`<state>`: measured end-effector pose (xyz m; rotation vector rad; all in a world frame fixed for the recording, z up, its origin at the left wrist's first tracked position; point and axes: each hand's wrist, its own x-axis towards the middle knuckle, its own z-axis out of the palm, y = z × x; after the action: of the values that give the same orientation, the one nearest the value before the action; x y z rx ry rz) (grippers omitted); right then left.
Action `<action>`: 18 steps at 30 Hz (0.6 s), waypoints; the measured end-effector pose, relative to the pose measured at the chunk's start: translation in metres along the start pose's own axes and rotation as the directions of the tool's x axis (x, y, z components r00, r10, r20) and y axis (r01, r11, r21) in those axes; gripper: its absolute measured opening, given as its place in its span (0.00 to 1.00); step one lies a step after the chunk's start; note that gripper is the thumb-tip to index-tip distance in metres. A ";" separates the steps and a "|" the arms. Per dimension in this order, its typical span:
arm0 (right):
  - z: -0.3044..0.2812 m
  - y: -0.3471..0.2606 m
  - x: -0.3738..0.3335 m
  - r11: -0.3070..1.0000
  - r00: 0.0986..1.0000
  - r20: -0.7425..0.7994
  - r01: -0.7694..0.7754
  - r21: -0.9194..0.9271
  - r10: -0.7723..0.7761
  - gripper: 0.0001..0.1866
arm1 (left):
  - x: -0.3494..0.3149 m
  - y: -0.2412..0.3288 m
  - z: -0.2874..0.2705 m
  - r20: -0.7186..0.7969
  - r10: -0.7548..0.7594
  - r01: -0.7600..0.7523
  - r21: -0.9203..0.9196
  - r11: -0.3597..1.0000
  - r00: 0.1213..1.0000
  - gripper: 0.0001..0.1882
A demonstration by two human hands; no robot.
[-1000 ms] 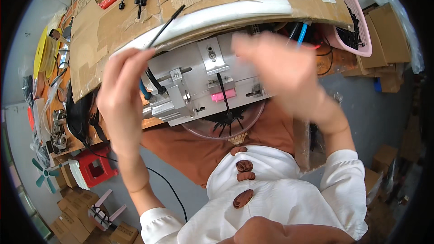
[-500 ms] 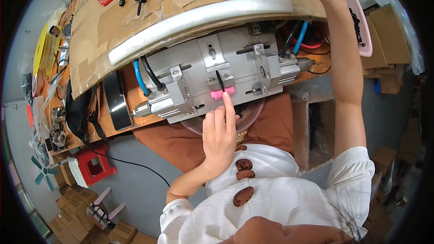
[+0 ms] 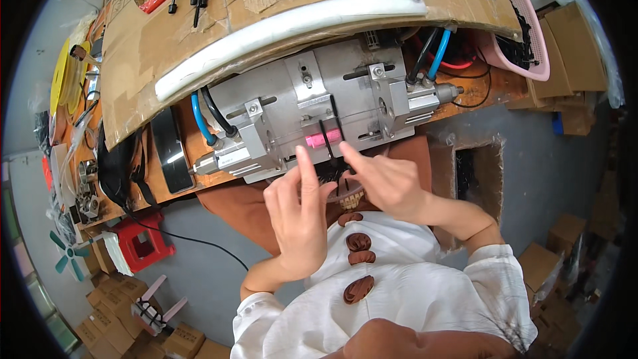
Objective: The person picks up plastic cable ties from a cardboard box and feeds them individually into a bench-mounted processing machine. The person then scoops a large quantity of ties from the box onto the machine tray and continues feeding them one by one.
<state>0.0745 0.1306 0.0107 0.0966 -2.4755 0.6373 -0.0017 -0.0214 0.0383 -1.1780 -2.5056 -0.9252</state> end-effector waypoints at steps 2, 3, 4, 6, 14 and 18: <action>0.018 -0.004 -0.005 1.000 0.999 0.039 -0.017 -0.010 0.017 0.33 | -0.002 -0.002 0.000 -0.013 -0.016 0.016 -0.001 1.000 1.000 0.38; 0.021 -0.004 -0.005 1.000 0.999 0.038 -0.016 -0.007 0.016 0.33 | -0.002 -0.003 0.000 -0.030 -0.031 0.031 -0.003 1.000 0.999 0.38; 0.024 -0.005 -0.004 0.999 0.997 0.069 -0.029 0.019 0.028 0.34 | -0.002 -0.003 -0.001 -0.030 -0.032 0.032 0.000 0.999 0.999 0.38; 0.025 -0.003 -0.002 0.998 0.994 0.100 -0.041 0.039 0.037 0.36 | -0.003 -0.002 -0.001 -0.002 -0.026 0.026 0.025 0.999 1.000 0.35; -0.002 -0.006 0.013 0.998 0.983 0.172 -0.058 -0.027 0.062 0.36 | 0.096 -0.018 -0.013 -0.093 0.231 -0.225 0.067 0.972 0.968 0.32; -0.043 0.008 0.045 0.997 1.000 -0.015 0.022 -0.078 -0.024 0.26 | 0.220 -0.037 0.009 -0.237 0.378 -0.341 0.184 0.922 0.895 0.12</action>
<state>0.0575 0.1609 0.0627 0.0897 -2.4769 0.5294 -0.1734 0.1018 0.1120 -1.3132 -2.0099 -0.7419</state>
